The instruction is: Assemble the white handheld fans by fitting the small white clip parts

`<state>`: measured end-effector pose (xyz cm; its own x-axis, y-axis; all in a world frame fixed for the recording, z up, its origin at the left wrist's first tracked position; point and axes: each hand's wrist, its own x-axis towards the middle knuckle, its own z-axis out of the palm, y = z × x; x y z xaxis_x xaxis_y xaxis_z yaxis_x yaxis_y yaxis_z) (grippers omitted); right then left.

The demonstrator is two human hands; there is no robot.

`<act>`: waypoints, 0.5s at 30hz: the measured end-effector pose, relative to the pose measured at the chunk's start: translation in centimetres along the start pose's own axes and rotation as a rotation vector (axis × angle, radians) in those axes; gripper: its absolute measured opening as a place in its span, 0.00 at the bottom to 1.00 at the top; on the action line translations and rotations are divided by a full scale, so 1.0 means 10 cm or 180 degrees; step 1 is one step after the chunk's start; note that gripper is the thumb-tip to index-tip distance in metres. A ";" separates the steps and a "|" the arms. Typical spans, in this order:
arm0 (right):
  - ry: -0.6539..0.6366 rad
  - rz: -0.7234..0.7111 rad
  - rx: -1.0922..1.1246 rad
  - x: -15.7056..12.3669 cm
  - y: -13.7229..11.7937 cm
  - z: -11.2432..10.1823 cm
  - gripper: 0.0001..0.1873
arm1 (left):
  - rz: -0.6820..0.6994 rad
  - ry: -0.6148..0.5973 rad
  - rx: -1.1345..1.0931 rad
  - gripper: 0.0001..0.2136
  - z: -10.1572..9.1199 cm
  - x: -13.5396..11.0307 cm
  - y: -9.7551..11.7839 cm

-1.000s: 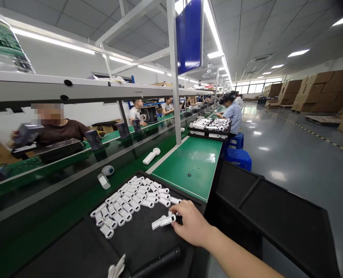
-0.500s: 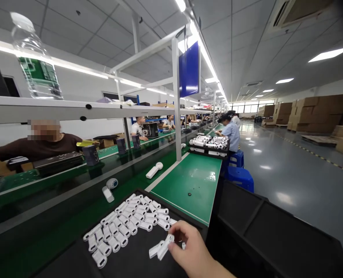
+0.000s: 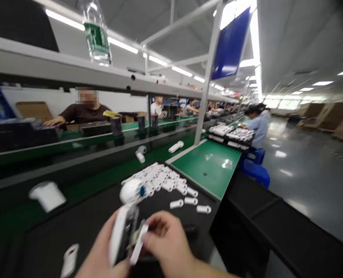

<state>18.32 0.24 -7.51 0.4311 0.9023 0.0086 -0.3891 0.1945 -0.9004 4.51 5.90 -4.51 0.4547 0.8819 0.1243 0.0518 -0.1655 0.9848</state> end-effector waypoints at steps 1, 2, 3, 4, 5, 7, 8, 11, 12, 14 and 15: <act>0.0028 0.0079 -0.0017 -0.06 -0.09 0.05 0.24 | -0.0155 -0.0037 0.0044 0.39 0.01 -0.07 0.02; 0.0058 0.0127 -0.0015 -0.09 -0.16 0.07 0.25 | -0.0302 -0.0148 0.0063 0.42 0.03 -0.13 0.04; 0.0108 0.0173 -0.0037 -0.11 -0.22 0.06 0.26 | -0.0368 -0.0260 0.0057 0.43 0.06 -0.16 0.06; 0.0165 0.0228 -0.0098 -0.12 -0.26 0.05 0.26 | -0.0390 -0.0398 0.0056 0.45 0.10 -0.18 0.07; 0.0193 0.0261 -0.0164 -0.12 -0.28 0.02 0.26 | -0.0424 -0.0501 0.0069 0.46 0.12 -0.19 0.08; 0.0231 0.0281 -0.0297 -0.12 -0.27 -0.02 0.24 | -0.0452 -0.0593 0.0182 0.46 0.16 -0.20 0.07; 0.0246 0.0266 -0.0348 -0.13 -0.25 -0.02 0.24 | -0.0447 -0.0570 0.0272 0.46 0.17 -0.21 0.07; 0.0296 0.0197 -0.0532 -0.17 -0.19 -0.01 0.21 | -0.0328 -0.0447 0.0519 0.44 0.17 -0.26 0.06; 0.0293 0.0143 -0.0643 -0.18 -0.17 0.00 0.20 | -0.0274 -0.0419 0.0555 0.44 0.17 -0.27 0.05; 0.0215 -0.0034 -0.0923 -0.19 -0.12 -0.01 0.17 | -0.0168 -0.0371 0.0572 0.44 0.16 -0.28 0.02; 0.0131 -0.0169 -0.1082 -0.18 -0.10 -0.03 0.16 | -0.0119 -0.0329 0.0534 0.43 0.16 -0.28 0.00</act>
<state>18.20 -1.73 -6.75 0.4787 0.8767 0.0481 -0.0747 0.0953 -0.9926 4.67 2.76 -5.01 0.5381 0.8403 0.0664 0.2139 -0.2123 0.9535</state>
